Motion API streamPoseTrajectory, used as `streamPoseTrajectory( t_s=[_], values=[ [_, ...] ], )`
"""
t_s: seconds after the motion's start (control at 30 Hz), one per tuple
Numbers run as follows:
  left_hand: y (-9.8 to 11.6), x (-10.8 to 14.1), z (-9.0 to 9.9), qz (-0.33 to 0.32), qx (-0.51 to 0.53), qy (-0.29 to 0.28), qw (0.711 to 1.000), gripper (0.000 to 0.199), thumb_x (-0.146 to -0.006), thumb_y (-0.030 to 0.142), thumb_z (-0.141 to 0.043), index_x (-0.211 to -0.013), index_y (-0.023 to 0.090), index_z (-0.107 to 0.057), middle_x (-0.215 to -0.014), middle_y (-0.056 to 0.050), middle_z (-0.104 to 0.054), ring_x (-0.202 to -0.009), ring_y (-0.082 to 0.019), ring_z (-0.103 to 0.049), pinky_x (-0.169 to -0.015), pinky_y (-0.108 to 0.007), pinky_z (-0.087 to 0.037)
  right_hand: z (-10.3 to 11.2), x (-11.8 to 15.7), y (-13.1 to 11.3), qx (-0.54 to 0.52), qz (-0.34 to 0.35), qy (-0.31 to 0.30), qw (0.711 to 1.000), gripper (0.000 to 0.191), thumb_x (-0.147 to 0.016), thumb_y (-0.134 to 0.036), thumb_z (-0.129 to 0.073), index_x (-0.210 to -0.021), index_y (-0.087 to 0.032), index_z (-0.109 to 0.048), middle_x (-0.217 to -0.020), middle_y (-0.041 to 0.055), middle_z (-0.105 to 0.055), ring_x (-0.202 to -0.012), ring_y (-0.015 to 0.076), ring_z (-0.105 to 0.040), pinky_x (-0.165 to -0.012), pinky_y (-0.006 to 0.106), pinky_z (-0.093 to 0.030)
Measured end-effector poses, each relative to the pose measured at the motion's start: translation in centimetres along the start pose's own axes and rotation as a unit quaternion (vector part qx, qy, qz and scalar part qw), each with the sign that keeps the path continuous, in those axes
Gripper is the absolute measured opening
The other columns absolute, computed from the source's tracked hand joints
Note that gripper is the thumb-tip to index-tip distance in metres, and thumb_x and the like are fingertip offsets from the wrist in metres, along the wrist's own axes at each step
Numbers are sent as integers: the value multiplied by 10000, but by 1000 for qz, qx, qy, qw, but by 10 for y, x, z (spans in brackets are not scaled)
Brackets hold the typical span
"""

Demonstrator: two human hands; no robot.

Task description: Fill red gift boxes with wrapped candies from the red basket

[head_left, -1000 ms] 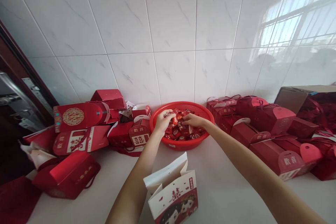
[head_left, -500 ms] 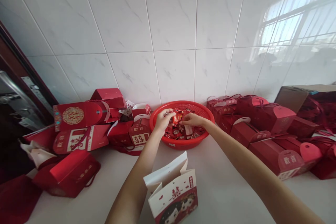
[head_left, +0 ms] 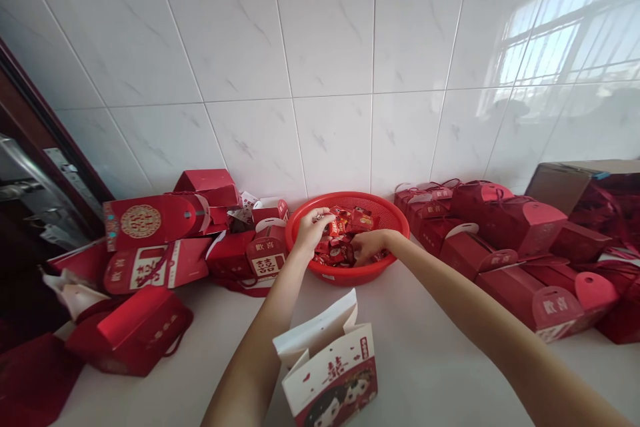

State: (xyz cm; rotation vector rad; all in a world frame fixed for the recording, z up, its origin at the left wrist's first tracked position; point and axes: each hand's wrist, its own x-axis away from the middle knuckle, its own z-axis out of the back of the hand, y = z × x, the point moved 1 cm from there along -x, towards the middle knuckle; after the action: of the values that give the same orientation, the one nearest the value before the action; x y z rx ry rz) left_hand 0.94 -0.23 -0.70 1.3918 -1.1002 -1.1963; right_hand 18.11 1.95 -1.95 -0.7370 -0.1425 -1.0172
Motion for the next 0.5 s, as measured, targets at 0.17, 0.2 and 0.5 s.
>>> streamPoseTrajectory(
  t_s=[0.17,0.2,0.5],
  values=[
    [0,0,0,-5,2,-5,1000,302,-603,282,-760,-874,162,-707,-881,-55,-681,-738,-150,-613,-450,-172,-489,-3,1,-5,10,-1,7,1000,424,-606,-546,-832,-643,-198,-591,-594,-4,-618,-545,155,-544,-531,292,-396],
    [0,0,0,-5,2,-6,1000,302,-601,286,-759,-872,163,-706,-876,-53,-679,-737,-151,-612,-449,-176,-492,-3,2,-5,-1,7,10,1000,422,-600,-546,-834,-670,-204,-598,-599,-7,-621,-545,158,-545,-529,294,-397],
    [1,0,0,0,-1,-2,1000,316,-593,286,-773,-877,162,-710,-864,-49,-684,-717,-149,-608,-447,-189,-504,-6,-4,-11,55,21,22,998,335,-525,-309,-845,-683,-208,-567,-649,-24,-594,-586,170,-555,-522,290,-396]
  ],
)
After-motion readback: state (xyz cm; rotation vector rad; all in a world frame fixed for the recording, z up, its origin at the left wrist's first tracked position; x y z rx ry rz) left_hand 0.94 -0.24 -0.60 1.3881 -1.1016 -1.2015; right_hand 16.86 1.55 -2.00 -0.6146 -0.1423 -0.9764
